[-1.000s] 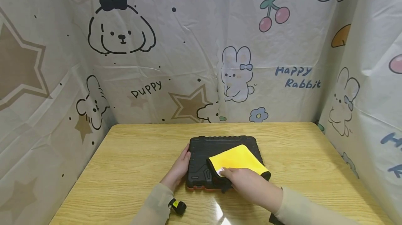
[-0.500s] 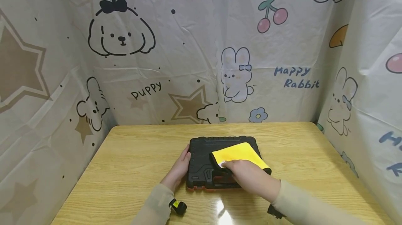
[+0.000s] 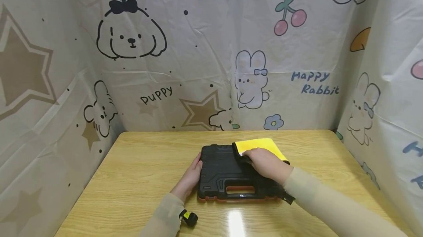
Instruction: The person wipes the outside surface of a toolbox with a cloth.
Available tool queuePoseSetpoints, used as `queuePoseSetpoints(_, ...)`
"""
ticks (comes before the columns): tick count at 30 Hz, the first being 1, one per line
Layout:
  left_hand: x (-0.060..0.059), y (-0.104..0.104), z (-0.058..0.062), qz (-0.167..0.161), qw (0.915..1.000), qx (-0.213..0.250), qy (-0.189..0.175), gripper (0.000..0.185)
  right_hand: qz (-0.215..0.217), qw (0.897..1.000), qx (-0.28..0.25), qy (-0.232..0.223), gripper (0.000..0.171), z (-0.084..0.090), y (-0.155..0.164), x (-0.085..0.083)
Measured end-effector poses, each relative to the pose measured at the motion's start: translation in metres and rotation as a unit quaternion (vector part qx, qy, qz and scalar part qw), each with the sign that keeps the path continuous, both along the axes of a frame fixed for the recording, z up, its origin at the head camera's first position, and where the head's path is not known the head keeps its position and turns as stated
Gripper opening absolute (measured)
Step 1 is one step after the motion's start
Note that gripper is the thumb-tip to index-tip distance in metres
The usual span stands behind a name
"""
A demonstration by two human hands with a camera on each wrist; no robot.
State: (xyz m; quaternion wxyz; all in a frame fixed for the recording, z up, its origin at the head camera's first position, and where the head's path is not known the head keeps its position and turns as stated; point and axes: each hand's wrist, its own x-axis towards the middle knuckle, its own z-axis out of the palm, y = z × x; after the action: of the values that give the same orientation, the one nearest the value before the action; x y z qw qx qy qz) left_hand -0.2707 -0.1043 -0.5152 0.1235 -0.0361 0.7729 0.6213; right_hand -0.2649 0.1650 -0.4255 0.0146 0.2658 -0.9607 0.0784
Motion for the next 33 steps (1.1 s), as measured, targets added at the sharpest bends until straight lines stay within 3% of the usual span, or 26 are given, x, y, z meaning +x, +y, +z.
queuePoseSetpoints(9,0.001,0.001,0.002,0.004,1.0000,-0.001,-0.005,0.056,-0.031,1.000,0.006,0.001,0.020,0.000,0.005,-0.028)
queuePoseSetpoints(18,0.001,0.001,0.002,0.002,1.0000,0.000,-0.001,0.056,-0.028,0.999,0.017,0.018,0.015,-0.002,0.008,-0.041)
queuePoseSetpoints(26,0.001,0.001,0.000,0.002,1.0000,-0.004,0.005,0.055,-0.028,0.999,0.019,-0.006,0.026,-0.004,0.011,-0.029)
queuePoseSetpoints(33,0.001,0.001,0.000,0.002,1.0000,-0.004,0.008,0.056,0.003,1.000,0.026,0.012,0.028,-0.004,0.015,-0.010)
